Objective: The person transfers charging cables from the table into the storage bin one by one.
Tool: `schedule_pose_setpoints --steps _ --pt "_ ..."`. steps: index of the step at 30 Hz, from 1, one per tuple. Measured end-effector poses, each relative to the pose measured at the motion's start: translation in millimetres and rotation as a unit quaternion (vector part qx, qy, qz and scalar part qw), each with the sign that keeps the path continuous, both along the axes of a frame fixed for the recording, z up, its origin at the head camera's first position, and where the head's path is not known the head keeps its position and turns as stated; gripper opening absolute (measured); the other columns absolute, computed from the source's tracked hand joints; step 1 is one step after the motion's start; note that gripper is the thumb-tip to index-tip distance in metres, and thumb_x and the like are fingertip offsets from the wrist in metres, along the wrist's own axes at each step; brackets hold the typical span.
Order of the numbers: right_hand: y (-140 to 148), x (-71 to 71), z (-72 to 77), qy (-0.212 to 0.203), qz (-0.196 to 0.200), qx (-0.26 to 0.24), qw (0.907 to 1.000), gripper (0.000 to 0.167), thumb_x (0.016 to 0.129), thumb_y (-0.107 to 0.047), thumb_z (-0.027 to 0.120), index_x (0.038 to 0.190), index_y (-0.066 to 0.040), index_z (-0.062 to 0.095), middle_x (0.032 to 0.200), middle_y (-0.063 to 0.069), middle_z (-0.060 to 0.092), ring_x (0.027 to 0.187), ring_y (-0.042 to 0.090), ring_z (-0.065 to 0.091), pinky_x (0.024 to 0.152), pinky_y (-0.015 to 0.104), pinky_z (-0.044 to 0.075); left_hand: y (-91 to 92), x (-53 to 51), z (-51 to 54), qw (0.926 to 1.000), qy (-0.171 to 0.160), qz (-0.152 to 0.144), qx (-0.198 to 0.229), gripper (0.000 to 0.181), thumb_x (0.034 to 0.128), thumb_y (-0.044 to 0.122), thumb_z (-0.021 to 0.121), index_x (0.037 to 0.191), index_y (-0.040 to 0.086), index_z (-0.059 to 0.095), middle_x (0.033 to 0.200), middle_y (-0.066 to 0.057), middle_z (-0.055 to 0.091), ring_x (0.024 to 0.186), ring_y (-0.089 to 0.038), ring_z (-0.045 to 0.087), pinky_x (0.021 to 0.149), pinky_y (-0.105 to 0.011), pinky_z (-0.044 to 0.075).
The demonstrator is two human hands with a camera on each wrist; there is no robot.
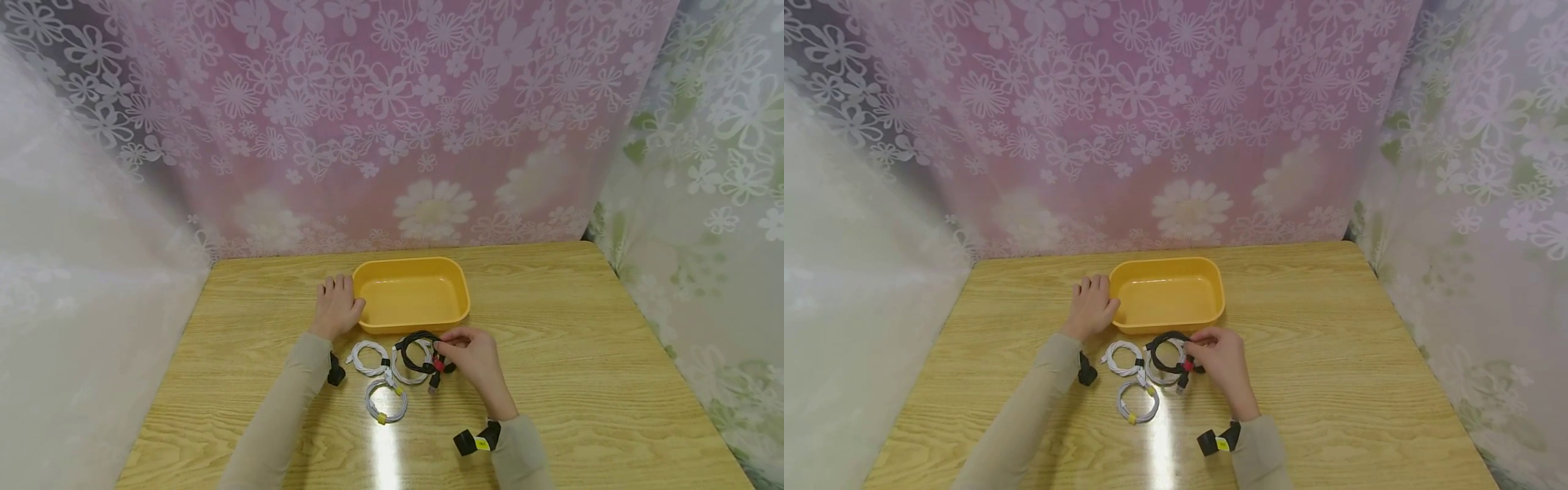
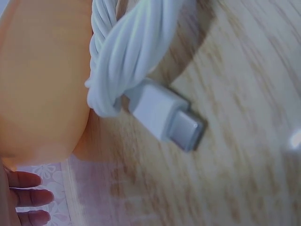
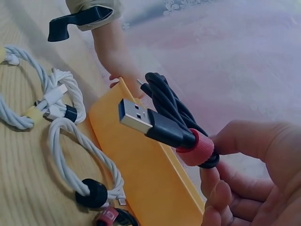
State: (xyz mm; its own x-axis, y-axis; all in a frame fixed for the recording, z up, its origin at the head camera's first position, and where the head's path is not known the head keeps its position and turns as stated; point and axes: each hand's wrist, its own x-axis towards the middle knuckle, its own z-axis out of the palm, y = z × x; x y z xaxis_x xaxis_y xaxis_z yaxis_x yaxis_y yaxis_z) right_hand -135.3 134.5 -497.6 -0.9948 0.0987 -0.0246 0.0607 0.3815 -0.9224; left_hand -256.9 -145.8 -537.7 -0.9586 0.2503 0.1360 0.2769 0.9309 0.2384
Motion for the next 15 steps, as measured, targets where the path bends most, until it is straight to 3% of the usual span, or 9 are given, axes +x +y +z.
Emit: schedule_pose_setpoints --steps 15 --pt "-10.4 -27.6 10.3 0.014 0.021 -0.039 0.9989 0.012 0.08 -0.009 0.079 0.086 -0.001 0.074 0.077 0.007 0.07 0.067 0.016 0.065 0.064 0.027 0.051 0.2 0.8 1.3 1.0 -0.002 -0.002 -0.003 0.016 0.0957 0.024 0.043 0.098 0.008 0.043 0.099 -0.012 0.043 0.086 -0.031 0.034 0.077 -0.044 0.023"
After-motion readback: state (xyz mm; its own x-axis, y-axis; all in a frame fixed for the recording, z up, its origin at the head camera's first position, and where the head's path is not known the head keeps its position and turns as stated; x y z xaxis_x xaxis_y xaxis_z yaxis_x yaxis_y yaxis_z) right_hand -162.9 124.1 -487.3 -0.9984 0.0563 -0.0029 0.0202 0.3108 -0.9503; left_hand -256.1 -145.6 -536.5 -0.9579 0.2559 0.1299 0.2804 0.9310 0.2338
